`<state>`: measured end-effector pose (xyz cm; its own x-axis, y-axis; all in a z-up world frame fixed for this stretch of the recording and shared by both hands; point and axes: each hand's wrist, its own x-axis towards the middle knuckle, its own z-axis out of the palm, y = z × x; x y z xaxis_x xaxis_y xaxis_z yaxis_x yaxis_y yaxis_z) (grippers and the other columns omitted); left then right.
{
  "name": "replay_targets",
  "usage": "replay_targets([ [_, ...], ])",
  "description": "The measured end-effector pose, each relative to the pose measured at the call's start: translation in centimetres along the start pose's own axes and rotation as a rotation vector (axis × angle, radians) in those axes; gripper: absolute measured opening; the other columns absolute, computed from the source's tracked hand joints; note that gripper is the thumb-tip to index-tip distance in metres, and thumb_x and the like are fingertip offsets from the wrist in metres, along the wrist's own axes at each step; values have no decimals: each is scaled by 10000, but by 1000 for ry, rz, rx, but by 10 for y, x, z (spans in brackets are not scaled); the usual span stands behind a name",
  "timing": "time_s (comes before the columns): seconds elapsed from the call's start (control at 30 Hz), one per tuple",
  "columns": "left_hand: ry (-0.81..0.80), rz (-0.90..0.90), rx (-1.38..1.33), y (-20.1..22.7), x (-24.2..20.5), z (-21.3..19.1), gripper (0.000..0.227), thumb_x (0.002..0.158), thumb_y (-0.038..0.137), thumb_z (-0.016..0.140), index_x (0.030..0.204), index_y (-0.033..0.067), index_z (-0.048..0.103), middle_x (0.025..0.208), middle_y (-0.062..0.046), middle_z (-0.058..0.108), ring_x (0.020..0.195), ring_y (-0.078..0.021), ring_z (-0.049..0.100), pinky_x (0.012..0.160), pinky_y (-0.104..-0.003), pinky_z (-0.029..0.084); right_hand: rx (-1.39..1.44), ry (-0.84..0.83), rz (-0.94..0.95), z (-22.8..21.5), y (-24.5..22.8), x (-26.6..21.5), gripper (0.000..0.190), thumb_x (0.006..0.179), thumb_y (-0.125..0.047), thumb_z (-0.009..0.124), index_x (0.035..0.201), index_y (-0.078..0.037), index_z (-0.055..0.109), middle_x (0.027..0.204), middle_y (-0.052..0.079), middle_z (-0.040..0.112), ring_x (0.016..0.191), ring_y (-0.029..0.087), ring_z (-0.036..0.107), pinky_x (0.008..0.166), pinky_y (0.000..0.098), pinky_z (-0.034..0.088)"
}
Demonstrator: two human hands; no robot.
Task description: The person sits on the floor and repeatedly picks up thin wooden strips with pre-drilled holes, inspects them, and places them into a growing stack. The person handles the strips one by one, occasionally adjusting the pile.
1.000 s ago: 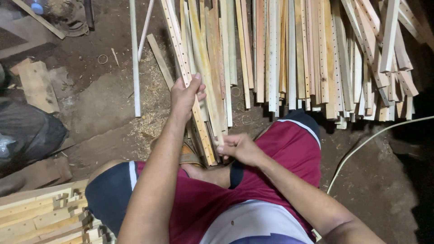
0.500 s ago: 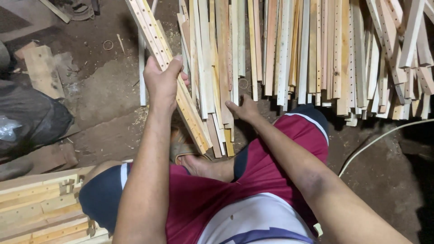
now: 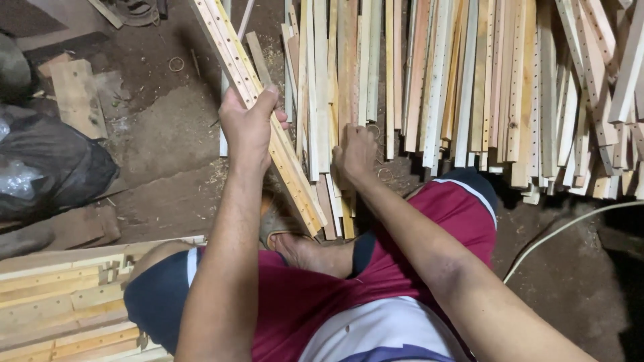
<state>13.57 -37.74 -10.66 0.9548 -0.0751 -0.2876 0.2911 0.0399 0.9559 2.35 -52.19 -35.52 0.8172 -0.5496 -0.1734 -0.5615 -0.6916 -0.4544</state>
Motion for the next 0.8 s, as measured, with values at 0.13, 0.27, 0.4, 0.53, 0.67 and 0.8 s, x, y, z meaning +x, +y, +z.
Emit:
replay_targets([
  [0.13,48,7,1,-4,5,-7,214,798,69,714,958,8,585,636,-121,665,474,-179,705,451,-301,679,265,-84,-22,23,-31,-4,346,993,-230,626,1312,-95,619,1135,112,595,1124,304,608,979,408,519],
  [0.27,80,32,-31,-7,15,-9,225,787,56,721,956,-4,584,656,-136,668,465,-190,702,434,-330,668,78,-159,-161,58,-54,12,305,980,-370,585,1177,-157,681,944,114,676,981,365,689,865,473,561],
  [0.4,115,30,-26,-4,13,-14,224,800,56,724,960,-18,585,671,-153,671,462,-192,696,412,-339,660,-81,-329,-42,115,-67,44,226,885,-209,620,899,-67,795,764,178,743,815,414,762,705,521,619],
  [0.53,133,4,-16,1,16,-18,237,801,78,728,957,-26,582,672,-164,671,458,-198,690,416,-329,648,-170,-318,-39,115,-81,63,169,863,-149,647,835,-55,785,702,160,720,762,397,760,642,519,613],
  [0.67,135,8,-8,5,17,-21,208,787,81,726,909,-10,585,617,-171,663,445,-212,695,406,-334,648,196,-319,108,60,-73,46,153,853,-169,671,864,-34,741,775,174,708,861,421,740,750,544,588],
  [0.8,135,15,46,-5,22,-16,234,790,98,747,912,-9,579,644,-183,678,462,-208,708,428,-335,651,935,-246,55,-8,-47,18,123,962,-118,634,895,-16,652,577,-27,475,535,110,545,535,241,465],
])
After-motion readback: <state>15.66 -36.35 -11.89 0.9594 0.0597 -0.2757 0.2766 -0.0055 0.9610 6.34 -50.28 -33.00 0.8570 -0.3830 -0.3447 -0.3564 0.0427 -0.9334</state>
